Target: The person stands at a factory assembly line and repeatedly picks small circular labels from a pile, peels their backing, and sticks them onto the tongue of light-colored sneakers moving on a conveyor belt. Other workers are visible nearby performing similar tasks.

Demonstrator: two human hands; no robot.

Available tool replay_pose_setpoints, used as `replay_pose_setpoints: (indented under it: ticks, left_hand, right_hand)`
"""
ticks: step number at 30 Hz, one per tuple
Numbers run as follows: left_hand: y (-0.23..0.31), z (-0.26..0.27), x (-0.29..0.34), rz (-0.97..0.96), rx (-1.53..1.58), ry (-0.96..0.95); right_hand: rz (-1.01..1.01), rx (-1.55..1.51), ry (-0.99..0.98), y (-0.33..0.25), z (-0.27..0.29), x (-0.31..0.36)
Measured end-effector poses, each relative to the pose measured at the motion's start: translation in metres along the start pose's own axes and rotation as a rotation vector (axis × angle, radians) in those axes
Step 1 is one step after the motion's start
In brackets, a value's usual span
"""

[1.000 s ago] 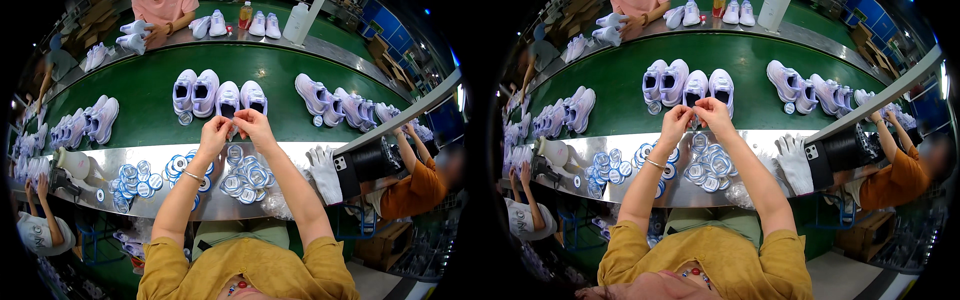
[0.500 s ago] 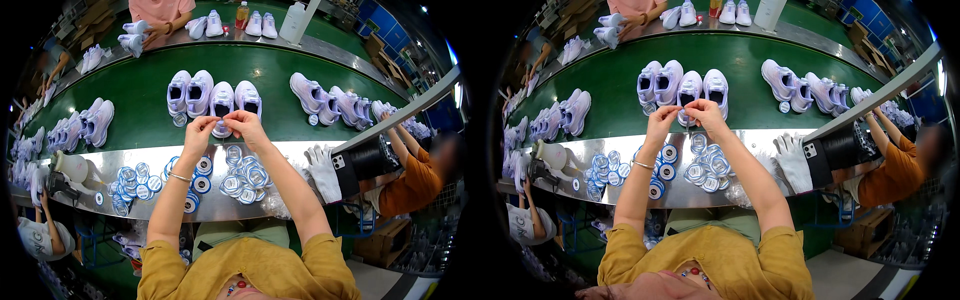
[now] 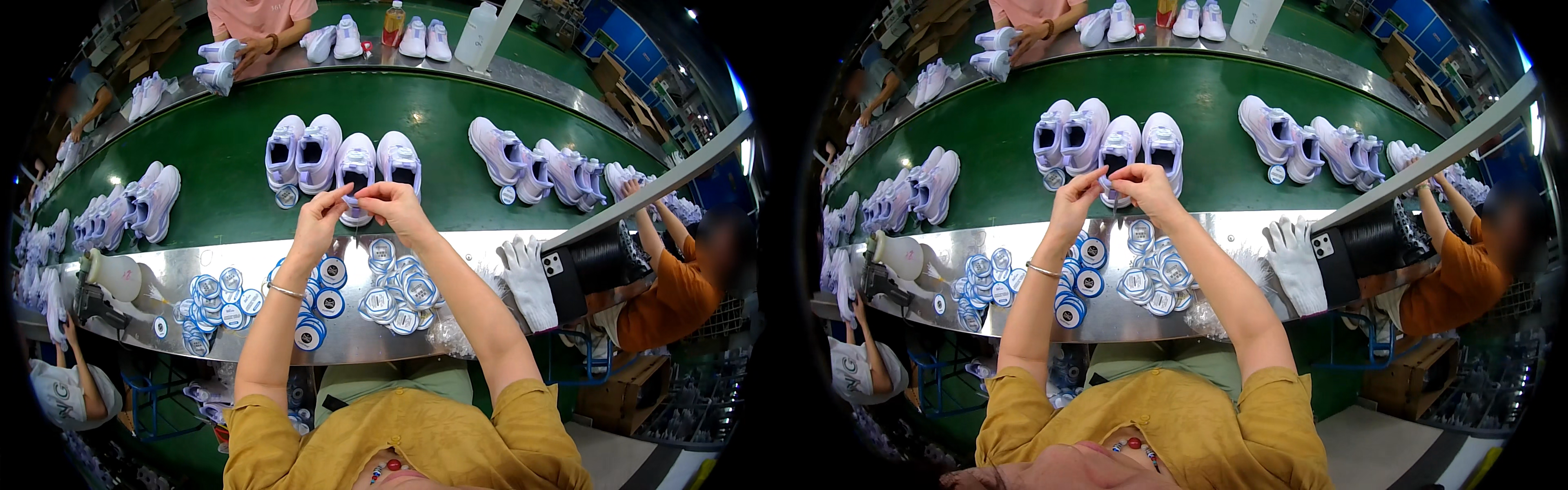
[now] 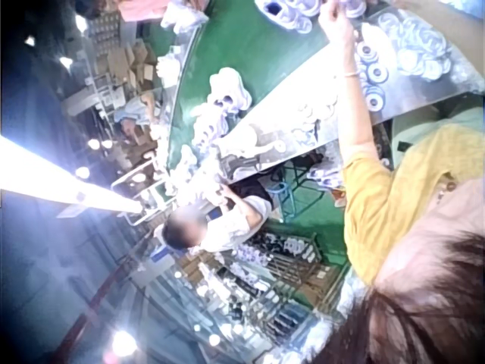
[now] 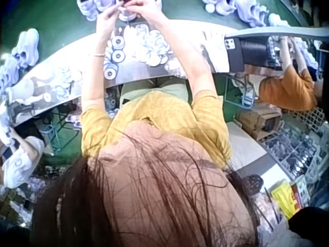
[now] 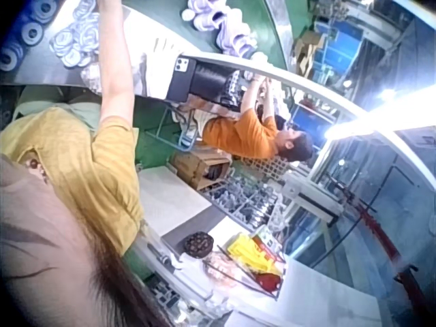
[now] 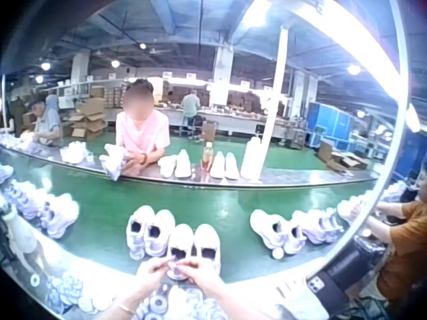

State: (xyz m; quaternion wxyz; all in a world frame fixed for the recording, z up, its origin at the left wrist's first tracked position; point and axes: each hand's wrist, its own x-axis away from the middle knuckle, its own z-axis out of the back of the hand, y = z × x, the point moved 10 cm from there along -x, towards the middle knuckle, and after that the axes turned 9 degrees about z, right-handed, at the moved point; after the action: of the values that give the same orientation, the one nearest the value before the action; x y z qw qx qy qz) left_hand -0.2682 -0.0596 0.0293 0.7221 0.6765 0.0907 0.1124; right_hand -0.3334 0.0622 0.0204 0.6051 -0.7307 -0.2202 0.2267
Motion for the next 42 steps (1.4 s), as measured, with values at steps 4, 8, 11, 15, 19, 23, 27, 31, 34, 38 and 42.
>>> replay_pose_setpoints:
  ticks: [4, 8, 11, 15, 19, 23, 27, 31, 34, 38, 42]
  left_hand:
    - [0.007, -0.002, 0.002, 0.038, 0.001, -0.028]
    - [0.014, -0.001, 0.003, 0.006, -0.045, -0.03]
    - [0.017, 0.001, 0.004, -0.004, -0.093, -0.017]
    - [0.014, 0.003, 0.005, -0.005, -0.036, -0.008]
    - [0.014, 0.009, 0.003, -0.032, -0.042, 0.015]
    - [0.013, 0.012, 0.001, -0.025, -0.039, 0.0]
    - [0.006, 0.005, -0.007, 0.03, 0.011, -0.063]
    - [0.018, 0.005, 0.005, -0.084, -0.217, -0.029]
    - [0.026, 0.012, 0.018, -0.193, -0.324, 0.03]
    - [0.007, 0.029, 0.016, -0.053, -0.291, 0.156]
    - [0.027, 0.049, 0.048, -0.153, -0.452, 0.515]
  right_hand:
    - [0.024, 0.034, -0.009, -0.004, -0.006, -0.003]
    - [0.039, 0.076, -0.069, -0.017, -0.018, -0.001]
    - [0.053, 0.085, -0.112, -0.018, -0.026, -0.002]
    - [0.052, 0.081, -0.106, -0.015, -0.025, -0.005]
    - [0.09, 0.1, -0.111, -0.011, -0.026, -0.01]
    - [0.08, 0.118, -0.165, -0.011, -0.031, -0.013]
    - [0.112, 0.171, -0.185, -0.015, -0.022, -0.016]
    - [0.233, 0.338, -0.151, -0.058, 0.004, -0.014]
    - [0.25, 0.411, -0.026, -0.116, 0.05, 0.013]
    - [0.104, 0.661, 0.112, -0.125, 0.135, 0.08]
    - [-0.021, 0.833, 0.214, -0.082, 0.195, 0.155]
